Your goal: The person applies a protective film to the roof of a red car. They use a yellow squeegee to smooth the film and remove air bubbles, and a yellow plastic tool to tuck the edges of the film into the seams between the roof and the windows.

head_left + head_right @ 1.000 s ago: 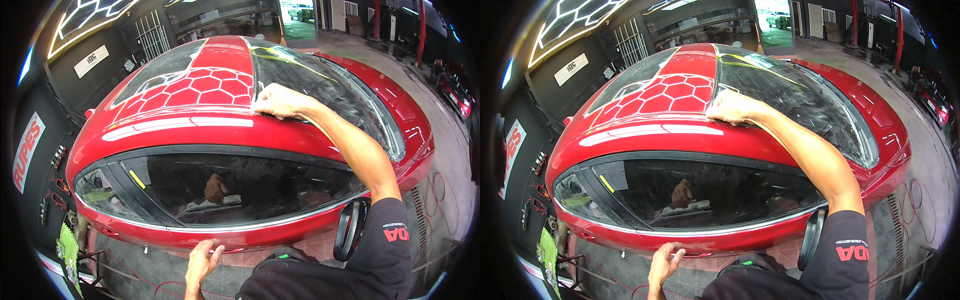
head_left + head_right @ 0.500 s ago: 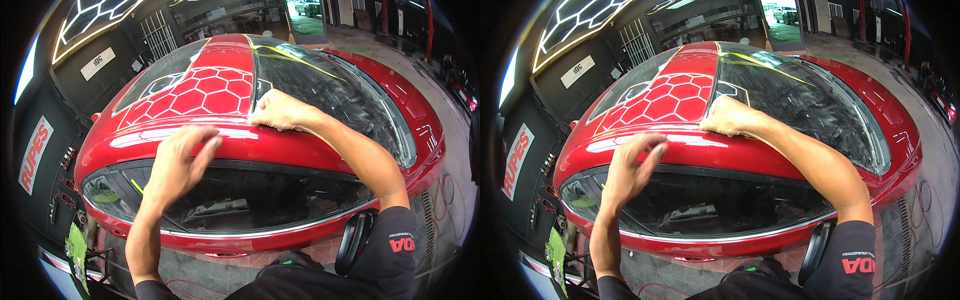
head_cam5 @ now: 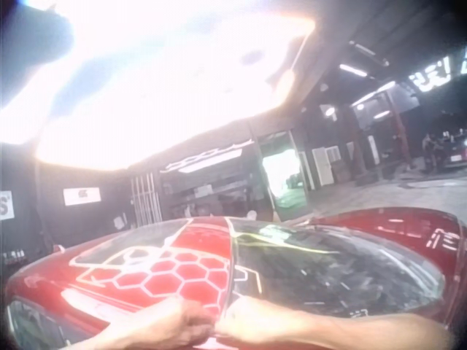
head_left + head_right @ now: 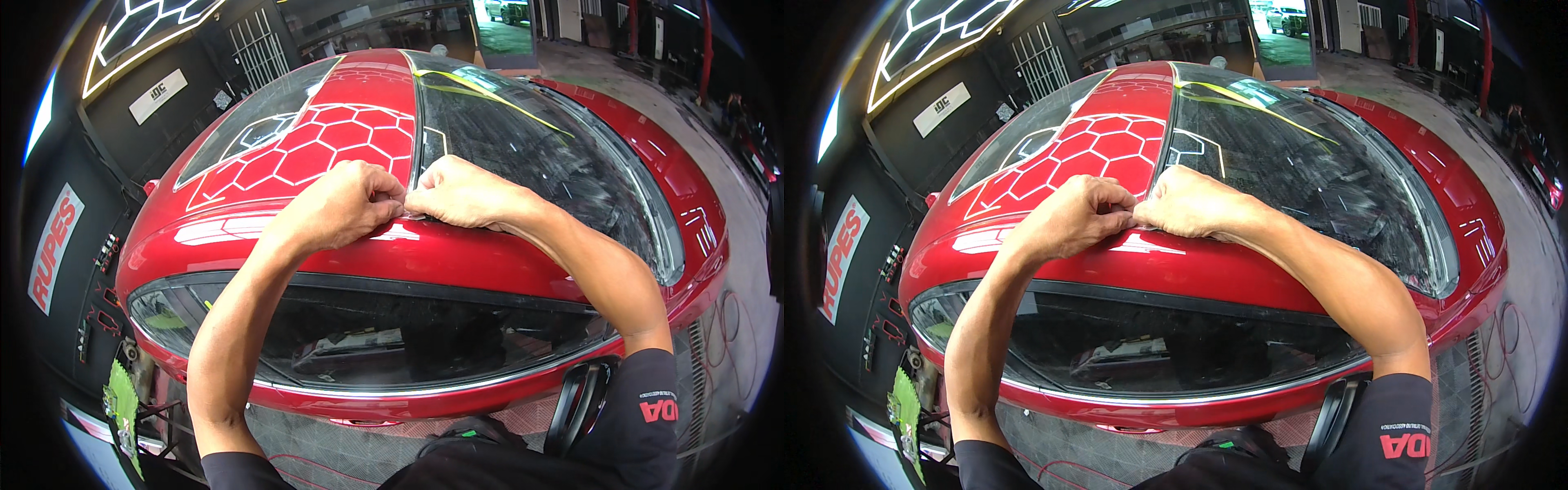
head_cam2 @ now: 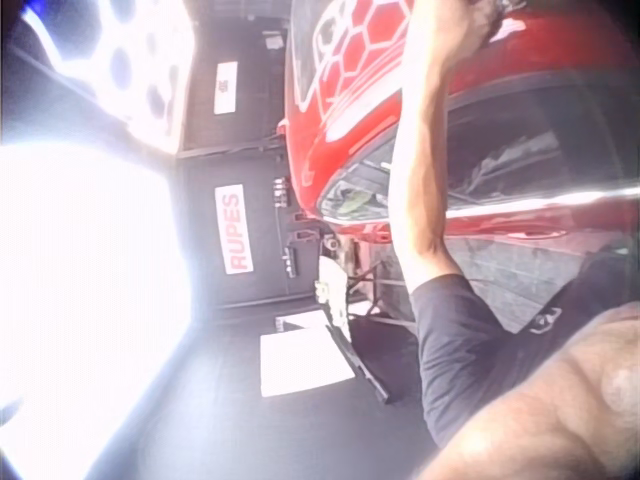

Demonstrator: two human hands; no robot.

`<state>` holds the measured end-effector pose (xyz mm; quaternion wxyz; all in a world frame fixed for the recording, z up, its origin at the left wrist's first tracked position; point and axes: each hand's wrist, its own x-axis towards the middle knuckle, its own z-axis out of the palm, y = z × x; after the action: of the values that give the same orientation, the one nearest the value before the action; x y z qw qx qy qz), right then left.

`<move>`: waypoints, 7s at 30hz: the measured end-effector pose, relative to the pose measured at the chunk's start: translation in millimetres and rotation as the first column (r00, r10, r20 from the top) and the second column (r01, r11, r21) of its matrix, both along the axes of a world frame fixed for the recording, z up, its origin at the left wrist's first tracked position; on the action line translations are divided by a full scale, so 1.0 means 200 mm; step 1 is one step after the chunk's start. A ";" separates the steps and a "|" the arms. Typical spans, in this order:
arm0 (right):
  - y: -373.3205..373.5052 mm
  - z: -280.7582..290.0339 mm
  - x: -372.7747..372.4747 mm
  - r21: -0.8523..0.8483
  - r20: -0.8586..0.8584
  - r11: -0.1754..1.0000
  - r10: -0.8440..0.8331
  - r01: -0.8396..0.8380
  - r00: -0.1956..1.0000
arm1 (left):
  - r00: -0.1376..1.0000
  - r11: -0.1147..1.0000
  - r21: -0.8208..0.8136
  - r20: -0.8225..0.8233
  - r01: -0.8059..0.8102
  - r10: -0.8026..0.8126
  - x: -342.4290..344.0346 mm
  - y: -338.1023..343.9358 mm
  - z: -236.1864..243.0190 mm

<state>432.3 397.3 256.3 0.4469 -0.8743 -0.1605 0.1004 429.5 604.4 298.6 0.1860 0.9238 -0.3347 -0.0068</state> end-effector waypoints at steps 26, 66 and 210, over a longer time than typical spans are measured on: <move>-0.12 -0.03 0.10 0.250 0.151 0.965 0.037 -0.075 0.988 | 0.933 0.935 -0.106 -0.169 -0.338 0.318 0.00 -0.05 0.00; 0.36 0.27 0.34 0.251 0.324 0.862 0.354 -0.441 0.877 | 0.901 0.743 -0.514 -0.174 -0.428 0.398 0.05 0.35 0.23; 1.50 0.51 0.35 -0.649 0.397 0.705 0.635 -0.287 0.662 | 0.895 0.360 -0.896 -0.083 -0.259 0.438 0.04 2.24 0.29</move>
<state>502.0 697.3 358.5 0.0682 -0.8722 -0.4838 -0.0236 437.0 1053.3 357.6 0.6097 0.7319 -0.0978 0.2881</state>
